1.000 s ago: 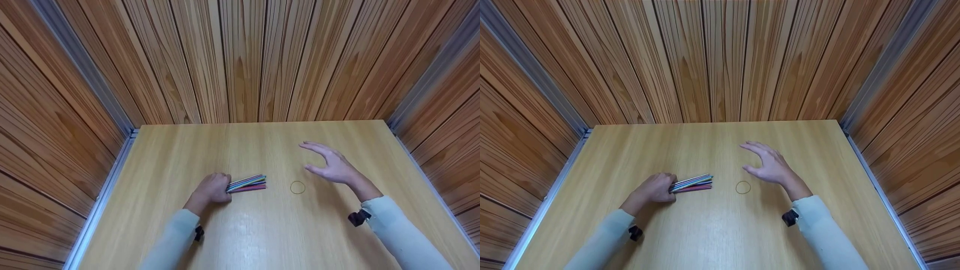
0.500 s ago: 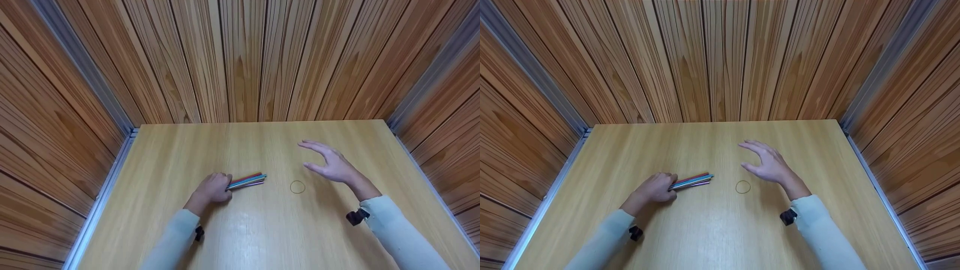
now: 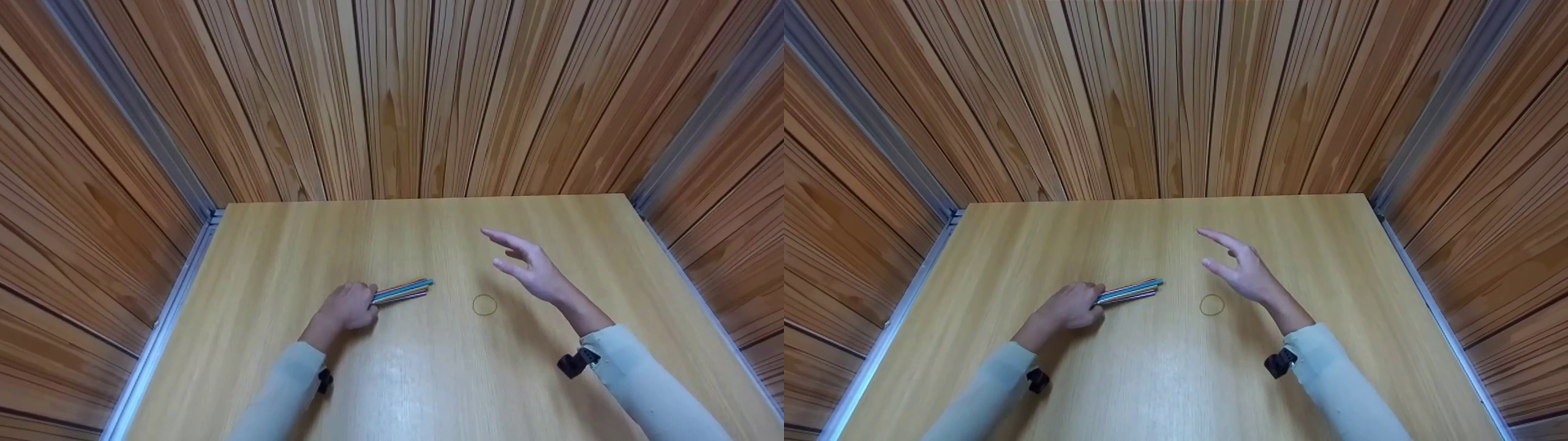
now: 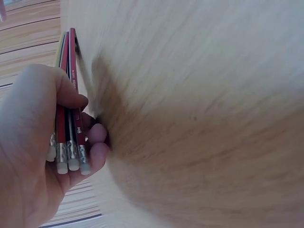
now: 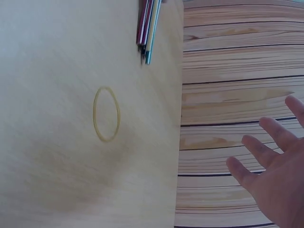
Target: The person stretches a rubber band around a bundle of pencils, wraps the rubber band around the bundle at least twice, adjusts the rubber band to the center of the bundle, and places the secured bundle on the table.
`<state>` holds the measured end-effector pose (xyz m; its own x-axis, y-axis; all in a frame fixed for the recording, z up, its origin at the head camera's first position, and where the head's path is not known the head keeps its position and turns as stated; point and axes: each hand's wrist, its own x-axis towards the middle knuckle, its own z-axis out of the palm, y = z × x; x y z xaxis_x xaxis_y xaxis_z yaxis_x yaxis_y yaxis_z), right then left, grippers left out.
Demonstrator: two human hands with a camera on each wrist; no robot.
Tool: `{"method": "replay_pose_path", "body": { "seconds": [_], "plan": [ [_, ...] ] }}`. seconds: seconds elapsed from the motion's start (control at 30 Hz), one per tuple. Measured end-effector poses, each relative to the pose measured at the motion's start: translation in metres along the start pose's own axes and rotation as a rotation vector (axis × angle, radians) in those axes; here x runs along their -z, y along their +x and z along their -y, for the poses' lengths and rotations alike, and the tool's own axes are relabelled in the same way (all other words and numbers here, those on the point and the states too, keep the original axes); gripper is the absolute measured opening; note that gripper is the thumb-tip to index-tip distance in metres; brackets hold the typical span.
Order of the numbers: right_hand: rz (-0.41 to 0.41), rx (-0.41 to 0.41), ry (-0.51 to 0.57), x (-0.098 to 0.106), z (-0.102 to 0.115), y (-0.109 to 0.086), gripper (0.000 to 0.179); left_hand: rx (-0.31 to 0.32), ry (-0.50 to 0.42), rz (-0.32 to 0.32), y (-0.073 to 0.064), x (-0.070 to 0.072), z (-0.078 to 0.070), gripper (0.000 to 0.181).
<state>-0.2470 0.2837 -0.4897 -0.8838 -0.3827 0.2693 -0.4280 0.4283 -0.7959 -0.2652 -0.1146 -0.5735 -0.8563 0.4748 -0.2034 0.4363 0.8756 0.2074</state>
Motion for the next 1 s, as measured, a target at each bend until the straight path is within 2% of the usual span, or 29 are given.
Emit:
{"method": "replay_pose_path", "body": {
  "seconds": [0.23, 0.5, 0.77, 1.0],
  "plan": [
    [-0.007, 0.02, 0.025, -0.001, 0.0, -0.001, 0.054, 0.01, -0.081, 0.007, 0.001, -0.001, 0.004, 0.046],
    [0.022, 0.019, 0.043, -0.002, -0.001, -0.004, 0.055, 0.035, -0.105, 0.031, -0.001, -0.004, 0.007, 0.053],
    [-0.02, 0.043, 0.028, 0.009, 0.011, -0.002, 0.055, 0.068, -0.12, 0.061, -0.003, 0.011, 0.008, 0.065],
    [-0.041, 0.07, 0.026, 0.012, 0.015, 0.001, 0.055, 0.079, -0.131, 0.044, -0.007, 0.023, 0.013, 0.062]
  ]
}}
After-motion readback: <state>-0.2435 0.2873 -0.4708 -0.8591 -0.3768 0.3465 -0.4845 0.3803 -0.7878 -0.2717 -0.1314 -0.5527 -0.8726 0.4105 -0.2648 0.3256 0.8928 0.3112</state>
